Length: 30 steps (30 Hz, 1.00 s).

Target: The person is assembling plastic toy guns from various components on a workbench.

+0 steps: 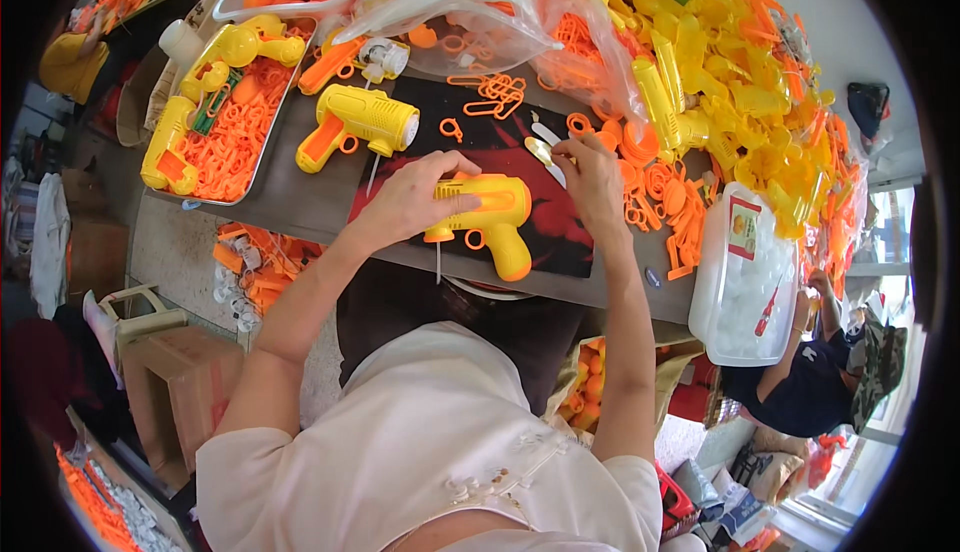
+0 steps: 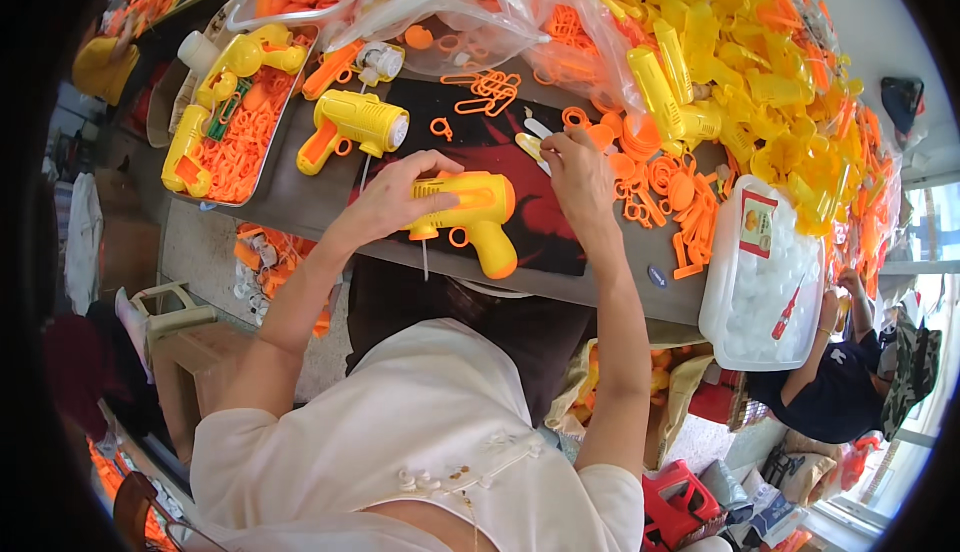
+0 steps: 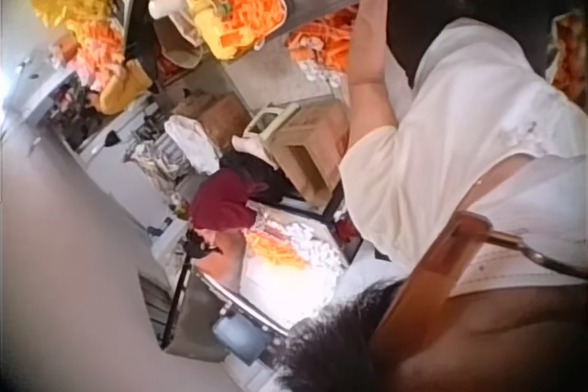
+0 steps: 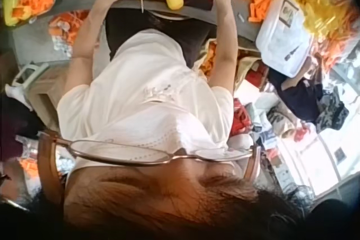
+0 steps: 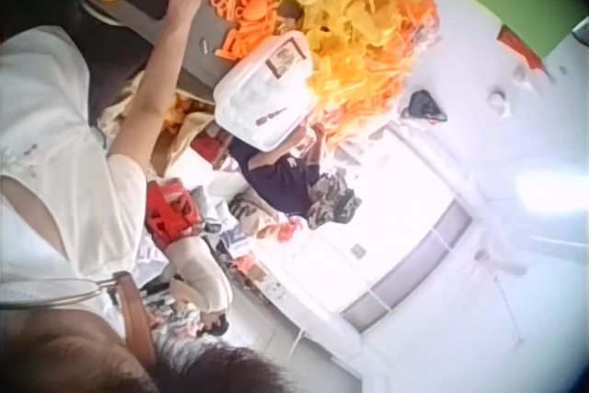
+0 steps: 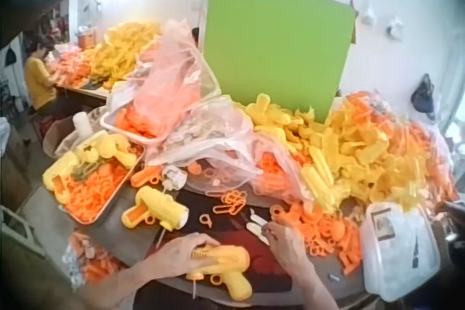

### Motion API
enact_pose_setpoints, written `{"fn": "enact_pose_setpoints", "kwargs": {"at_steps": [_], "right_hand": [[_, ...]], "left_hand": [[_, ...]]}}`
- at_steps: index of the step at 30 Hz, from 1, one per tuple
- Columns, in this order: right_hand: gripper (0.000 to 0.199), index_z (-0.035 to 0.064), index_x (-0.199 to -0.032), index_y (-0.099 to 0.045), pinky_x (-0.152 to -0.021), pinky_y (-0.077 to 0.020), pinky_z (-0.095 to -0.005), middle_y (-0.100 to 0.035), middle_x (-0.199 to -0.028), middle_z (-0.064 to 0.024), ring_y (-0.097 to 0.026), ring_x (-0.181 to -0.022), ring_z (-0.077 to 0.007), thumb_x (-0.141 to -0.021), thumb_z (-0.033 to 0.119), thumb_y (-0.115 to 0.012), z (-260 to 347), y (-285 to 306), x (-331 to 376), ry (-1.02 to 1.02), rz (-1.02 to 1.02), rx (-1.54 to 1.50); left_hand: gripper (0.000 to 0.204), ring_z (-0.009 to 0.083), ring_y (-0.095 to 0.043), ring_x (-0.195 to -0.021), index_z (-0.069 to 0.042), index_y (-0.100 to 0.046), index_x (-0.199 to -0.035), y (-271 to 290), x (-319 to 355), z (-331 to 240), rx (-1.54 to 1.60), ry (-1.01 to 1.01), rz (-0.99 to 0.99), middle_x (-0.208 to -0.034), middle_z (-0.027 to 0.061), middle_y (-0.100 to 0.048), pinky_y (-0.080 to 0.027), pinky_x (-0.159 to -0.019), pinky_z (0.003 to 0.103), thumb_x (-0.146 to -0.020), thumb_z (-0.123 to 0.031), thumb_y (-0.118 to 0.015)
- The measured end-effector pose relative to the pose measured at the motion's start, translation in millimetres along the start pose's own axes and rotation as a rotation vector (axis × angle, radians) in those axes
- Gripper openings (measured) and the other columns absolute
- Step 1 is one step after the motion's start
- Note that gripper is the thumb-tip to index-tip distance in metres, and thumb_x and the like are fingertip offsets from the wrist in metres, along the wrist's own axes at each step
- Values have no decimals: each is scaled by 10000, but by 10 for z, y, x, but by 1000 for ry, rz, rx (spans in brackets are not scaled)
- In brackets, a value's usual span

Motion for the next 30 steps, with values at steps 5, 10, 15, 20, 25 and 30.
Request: {"fn": "enact_pose_setpoints", "kwargs": {"at_steps": [5,10,15,20,25,30], "right_hand": [[134,6,-860,-643,-706,-468,-416,-611,-910,-130,-612,-771,-324,-791,104,-700,-90,-170,-73,-37,0,120],[181,-9,-869,-607,-704,-466,-393,-615,-883,-151,-608,-759,-312,-784,115,-708,-172,-218,-61,-16,-11,116],[173,-5,-907,-602,-637,-395,-253,-552,-734,-19,-499,-694,-103,-870,152,-663,-298,-193,-58,-235,239,-412],[180,7,-930,-613,-615,-356,-228,-516,-758,36,-431,-694,-60,-925,187,-613,-80,-60,14,-273,346,-619],[206,-1,-964,-623,-614,-355,-222,-523,-776,36,-420,-711,-52,-932,202,-610,60,111,137,-331,320,-682],[224,9,-1033,-642,-628,-372,-201,-557,-802,25,-441,-705,-39,-911,198,-645,-76,128,235,-357,101,-819]], "left_hand": [[412,189,-608,-993,-7,-589,-1139,3,41,-27,8,5,-20,-1045,99,-622,-461,-892,311,-838,-260,-712],[407,208,-611,-985,-14,-593,-1138,-4,9,-85,-24,11,4,-1028,104,-617,-463,-895,313,-838,-261,-716],[368,197,-607,-940,-31,-617,-1104,42,-253,-137,-61,-128,-158,-994,87,-618,-472,-866,321,-838,-265,-717],[320,223,-615,-861,-26,-657,-966,-46,-615,-347,-206,-285,-277,-885,73,-656,-490,-754,329,-805,-293,-726],[231,208,-612,-744,3,-672,-837,-194,-787,-347,36,-156,-135,-772,84,-661,-482,-708,323,-810,-224,-702],[213,179,-615,-696,5,-686,-819,-223,-831,-368,19,-129,-181,-764,91,-676,-485,-677,298,-799,-205,-710]]}}
Point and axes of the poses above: each hand's wrist, its own x-axis away from the middle knuckle, its own y-axis out of the back of the hand, z = x × y, the point moved 5 cm from there along -x, towards the middle knuckle
